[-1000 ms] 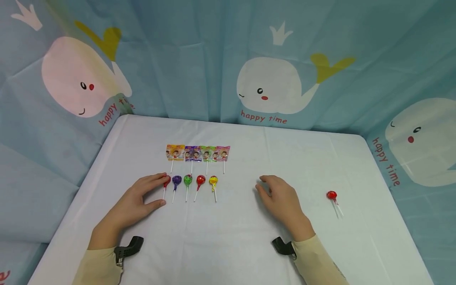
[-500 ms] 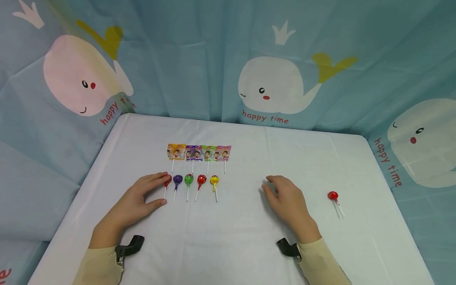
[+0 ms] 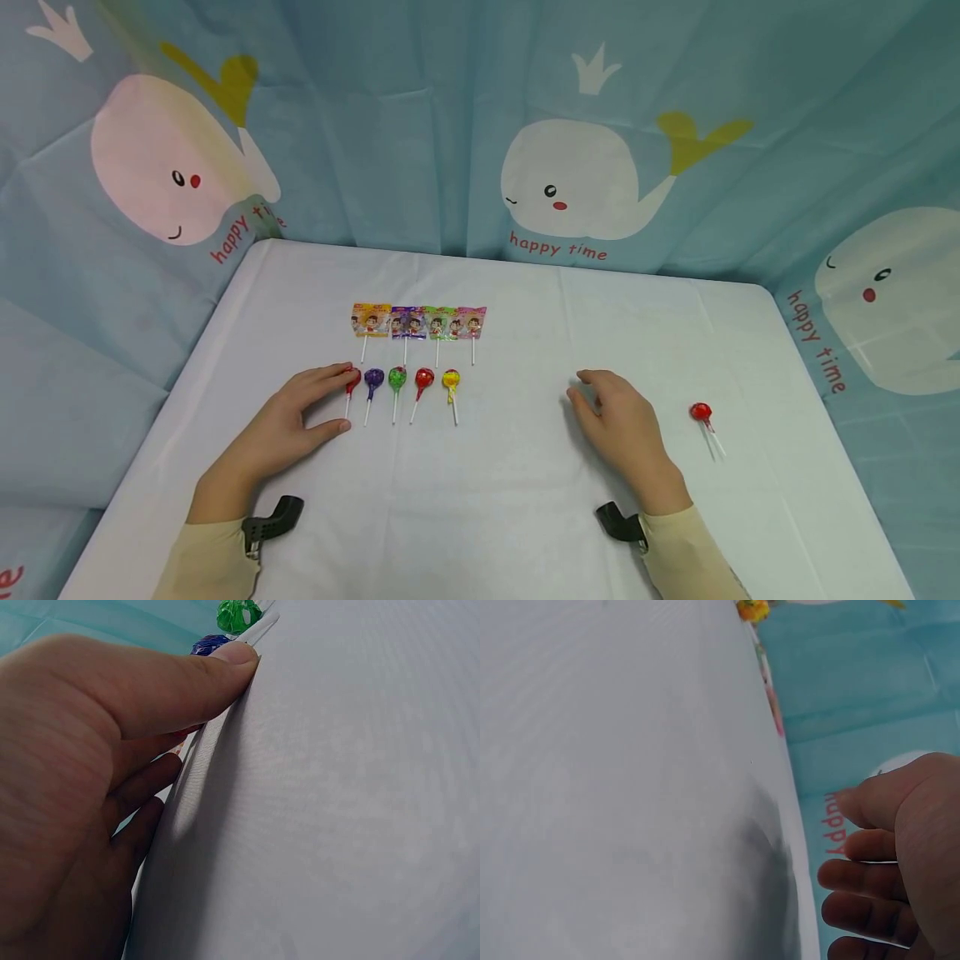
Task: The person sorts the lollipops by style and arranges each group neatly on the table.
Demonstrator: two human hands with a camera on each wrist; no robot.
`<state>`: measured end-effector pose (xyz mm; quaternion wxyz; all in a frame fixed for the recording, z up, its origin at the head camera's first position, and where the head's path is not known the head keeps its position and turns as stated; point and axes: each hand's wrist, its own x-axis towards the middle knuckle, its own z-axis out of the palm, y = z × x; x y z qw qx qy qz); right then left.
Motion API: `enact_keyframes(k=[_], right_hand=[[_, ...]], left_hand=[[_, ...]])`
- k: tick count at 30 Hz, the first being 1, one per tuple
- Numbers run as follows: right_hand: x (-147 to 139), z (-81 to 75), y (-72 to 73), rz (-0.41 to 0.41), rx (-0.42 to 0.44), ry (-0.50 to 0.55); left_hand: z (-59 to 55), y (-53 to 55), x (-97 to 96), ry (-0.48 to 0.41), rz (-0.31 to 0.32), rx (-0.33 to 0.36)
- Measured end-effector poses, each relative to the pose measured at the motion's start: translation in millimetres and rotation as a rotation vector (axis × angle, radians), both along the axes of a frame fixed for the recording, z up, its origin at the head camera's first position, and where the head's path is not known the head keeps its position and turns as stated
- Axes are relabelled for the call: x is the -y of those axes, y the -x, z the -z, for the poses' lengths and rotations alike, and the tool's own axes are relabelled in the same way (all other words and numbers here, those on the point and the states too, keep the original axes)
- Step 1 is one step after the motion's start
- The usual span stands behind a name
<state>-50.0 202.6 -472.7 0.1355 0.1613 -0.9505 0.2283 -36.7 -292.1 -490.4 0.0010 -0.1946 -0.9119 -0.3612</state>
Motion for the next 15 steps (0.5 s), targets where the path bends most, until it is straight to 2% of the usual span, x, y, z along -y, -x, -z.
enact_keyframes(k=[7,15], right_hand=[[-9.7,0.4,-1.7,0.023,0.005,-0.005],[-21.4,-0.6,-2.6,0.038,-0.021,-0.019]], left_hand=[[2.3,0.6,0.3,-0.014,0.008,-0.01],[1.4,1.1,0.1,0.01,-0.003,-0.005]])
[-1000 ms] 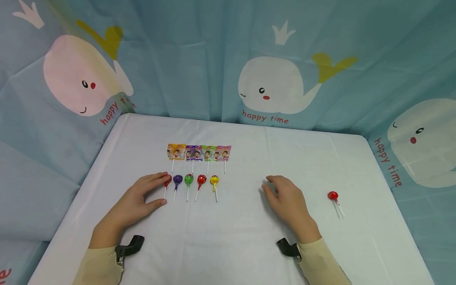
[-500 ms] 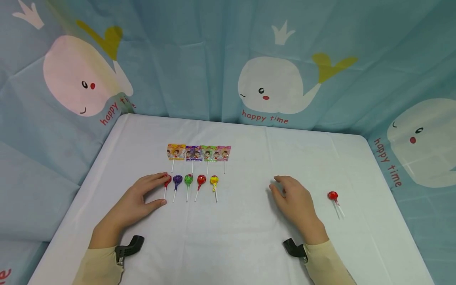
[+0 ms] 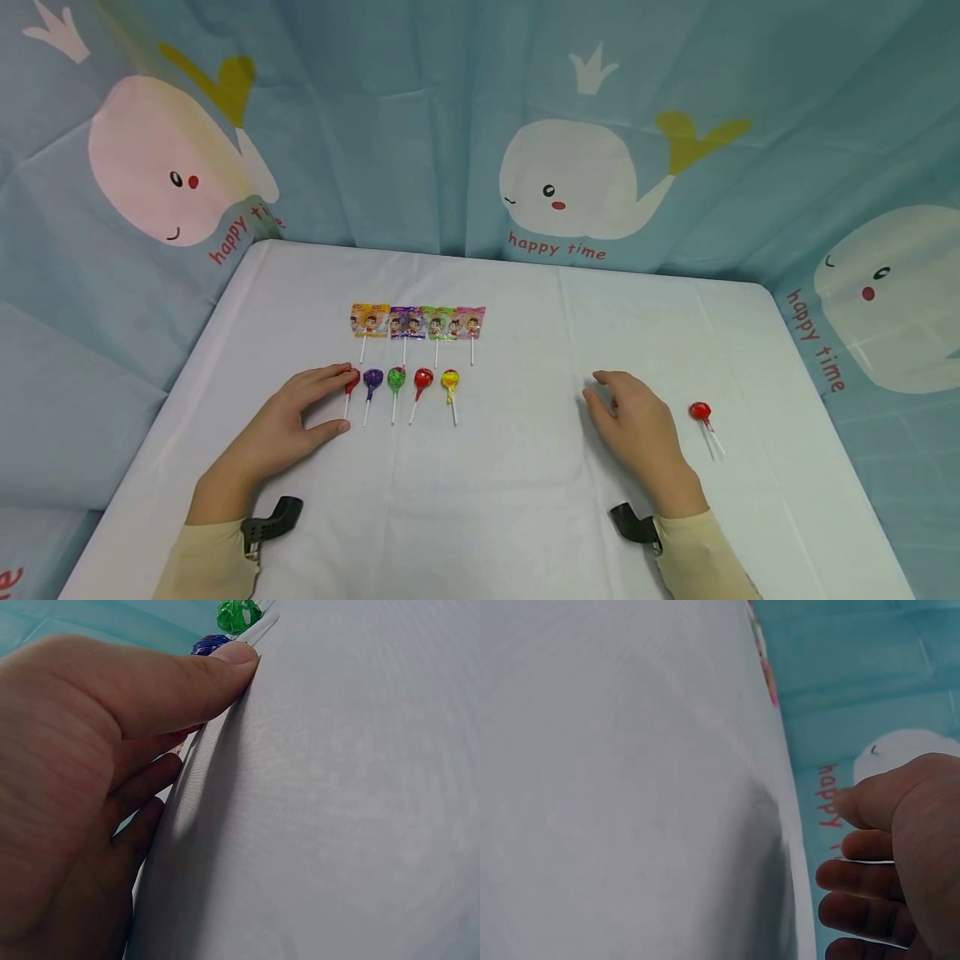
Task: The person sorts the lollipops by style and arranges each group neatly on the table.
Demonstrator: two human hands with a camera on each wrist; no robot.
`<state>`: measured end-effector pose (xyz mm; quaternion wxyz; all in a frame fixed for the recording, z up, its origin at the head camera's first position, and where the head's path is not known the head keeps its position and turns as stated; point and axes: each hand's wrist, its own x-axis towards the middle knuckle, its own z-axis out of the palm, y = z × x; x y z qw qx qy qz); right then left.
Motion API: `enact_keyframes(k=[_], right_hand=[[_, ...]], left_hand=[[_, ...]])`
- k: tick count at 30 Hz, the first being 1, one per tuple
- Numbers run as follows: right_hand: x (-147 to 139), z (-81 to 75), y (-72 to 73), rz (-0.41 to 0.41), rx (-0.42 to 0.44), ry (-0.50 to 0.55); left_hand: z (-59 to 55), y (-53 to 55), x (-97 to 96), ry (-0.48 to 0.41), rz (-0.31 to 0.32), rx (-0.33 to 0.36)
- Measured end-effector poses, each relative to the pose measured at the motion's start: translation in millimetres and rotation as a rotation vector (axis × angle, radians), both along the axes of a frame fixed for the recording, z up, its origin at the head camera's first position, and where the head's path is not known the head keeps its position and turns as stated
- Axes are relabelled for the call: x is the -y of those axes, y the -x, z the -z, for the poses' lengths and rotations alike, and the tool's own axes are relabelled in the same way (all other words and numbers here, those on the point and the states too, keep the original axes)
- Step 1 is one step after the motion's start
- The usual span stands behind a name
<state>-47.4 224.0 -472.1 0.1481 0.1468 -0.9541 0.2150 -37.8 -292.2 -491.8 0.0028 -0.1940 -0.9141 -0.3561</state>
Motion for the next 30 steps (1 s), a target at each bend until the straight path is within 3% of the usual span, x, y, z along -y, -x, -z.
enact_keyframes(k=[30], right_hand=[[-50.3,-4.9,-7.5,0.118,-0.008,-0.026]], left_hand=[[1.3,-0.4,0.3,0.01,-0.007,0.005]])
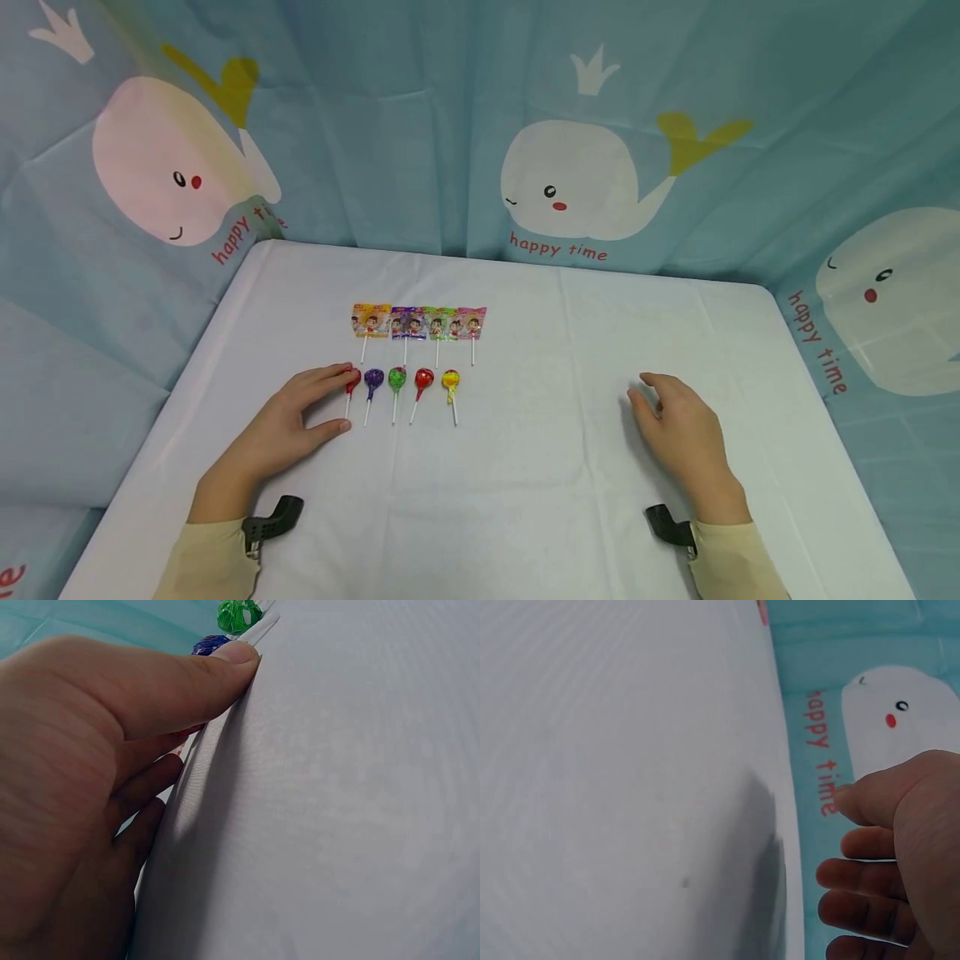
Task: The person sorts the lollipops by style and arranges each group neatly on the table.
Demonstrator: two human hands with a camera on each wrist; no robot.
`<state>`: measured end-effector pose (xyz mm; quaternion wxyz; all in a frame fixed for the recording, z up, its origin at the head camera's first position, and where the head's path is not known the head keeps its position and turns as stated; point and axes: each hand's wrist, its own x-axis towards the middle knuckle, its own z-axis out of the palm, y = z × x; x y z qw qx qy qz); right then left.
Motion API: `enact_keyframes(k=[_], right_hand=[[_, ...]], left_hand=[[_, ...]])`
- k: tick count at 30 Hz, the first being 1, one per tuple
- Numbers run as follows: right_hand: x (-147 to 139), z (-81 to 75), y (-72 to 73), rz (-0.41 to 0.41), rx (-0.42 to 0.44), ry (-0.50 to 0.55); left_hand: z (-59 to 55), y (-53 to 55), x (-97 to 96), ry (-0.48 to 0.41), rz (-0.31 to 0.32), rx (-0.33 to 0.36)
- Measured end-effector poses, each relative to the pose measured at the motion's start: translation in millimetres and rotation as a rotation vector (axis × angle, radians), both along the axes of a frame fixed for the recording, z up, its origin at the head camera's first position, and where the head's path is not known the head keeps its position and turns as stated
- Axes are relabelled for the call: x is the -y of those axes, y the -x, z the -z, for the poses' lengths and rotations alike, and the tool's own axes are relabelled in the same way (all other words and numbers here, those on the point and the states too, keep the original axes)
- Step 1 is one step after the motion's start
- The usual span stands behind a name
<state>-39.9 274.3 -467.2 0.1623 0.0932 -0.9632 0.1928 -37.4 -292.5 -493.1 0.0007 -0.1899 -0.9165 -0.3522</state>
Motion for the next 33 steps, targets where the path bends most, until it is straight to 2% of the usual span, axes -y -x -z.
enact_keyframes(k=[7,16,25,33], right_hand=[[-11.1,-1.8,-4.5,0.025,-0.002,0.002],[-28.2,-2.5,-9.1,0.074,0.038,0.0],[-41.2,-2.2,-13.6,0.103,0.034,-0.026],[-49.1,-4.0,-19.3,0.139,0.065,-0.012]], left_hand=[[-1.0,0.0,-1.2,-0.013,0.003,-0.003],[1.0,-0.1,0.7,0.029,-0.013,0.013],[1.9,0.6,1.2,0.019,-0.009,0.006],[2.3,0.8,2.3,0.035,-0.005,0.003]])
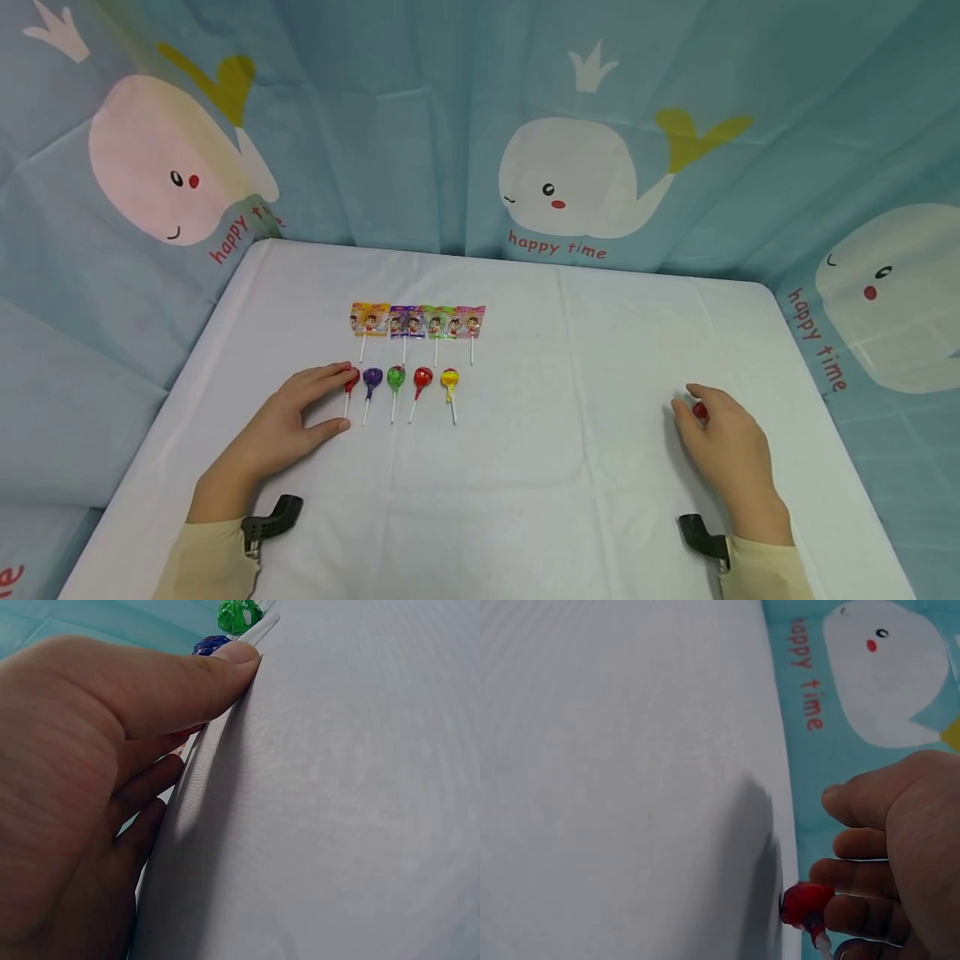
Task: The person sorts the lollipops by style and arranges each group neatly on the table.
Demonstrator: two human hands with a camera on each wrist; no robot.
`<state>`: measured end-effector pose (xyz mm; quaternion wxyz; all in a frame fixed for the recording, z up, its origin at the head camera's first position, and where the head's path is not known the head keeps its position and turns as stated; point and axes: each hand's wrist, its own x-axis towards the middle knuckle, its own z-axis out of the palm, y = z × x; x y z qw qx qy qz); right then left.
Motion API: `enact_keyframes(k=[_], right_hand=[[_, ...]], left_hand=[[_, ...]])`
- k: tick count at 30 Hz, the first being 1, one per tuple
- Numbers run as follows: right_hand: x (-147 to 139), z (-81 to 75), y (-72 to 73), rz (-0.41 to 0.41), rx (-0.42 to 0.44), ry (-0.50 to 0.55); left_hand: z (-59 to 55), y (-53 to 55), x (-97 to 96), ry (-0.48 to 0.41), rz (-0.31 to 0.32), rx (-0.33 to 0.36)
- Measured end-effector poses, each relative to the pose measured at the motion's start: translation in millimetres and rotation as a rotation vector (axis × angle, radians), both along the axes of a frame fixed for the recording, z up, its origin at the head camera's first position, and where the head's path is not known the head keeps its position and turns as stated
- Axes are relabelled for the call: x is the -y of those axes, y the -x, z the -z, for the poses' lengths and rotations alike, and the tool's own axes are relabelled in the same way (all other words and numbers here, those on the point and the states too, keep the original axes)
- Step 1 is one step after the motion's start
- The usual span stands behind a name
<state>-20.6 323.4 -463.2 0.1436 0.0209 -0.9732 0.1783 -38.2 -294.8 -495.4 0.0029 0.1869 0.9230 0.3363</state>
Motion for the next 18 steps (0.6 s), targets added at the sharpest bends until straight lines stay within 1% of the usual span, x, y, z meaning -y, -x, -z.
enact_keyframes(k=[8,18], right_hand=[[-4.6,0.3,-3.4,0.012,-0.02,0.002],[-11.0,0.6,-7.8,0.035,0.01,0.004]], left_hand=[[-2.0,-0.2,-1.6,0.004,-0.005,0.015],[-3.9,-1.1,-3.1,-0.023,-0.005,0.022]])
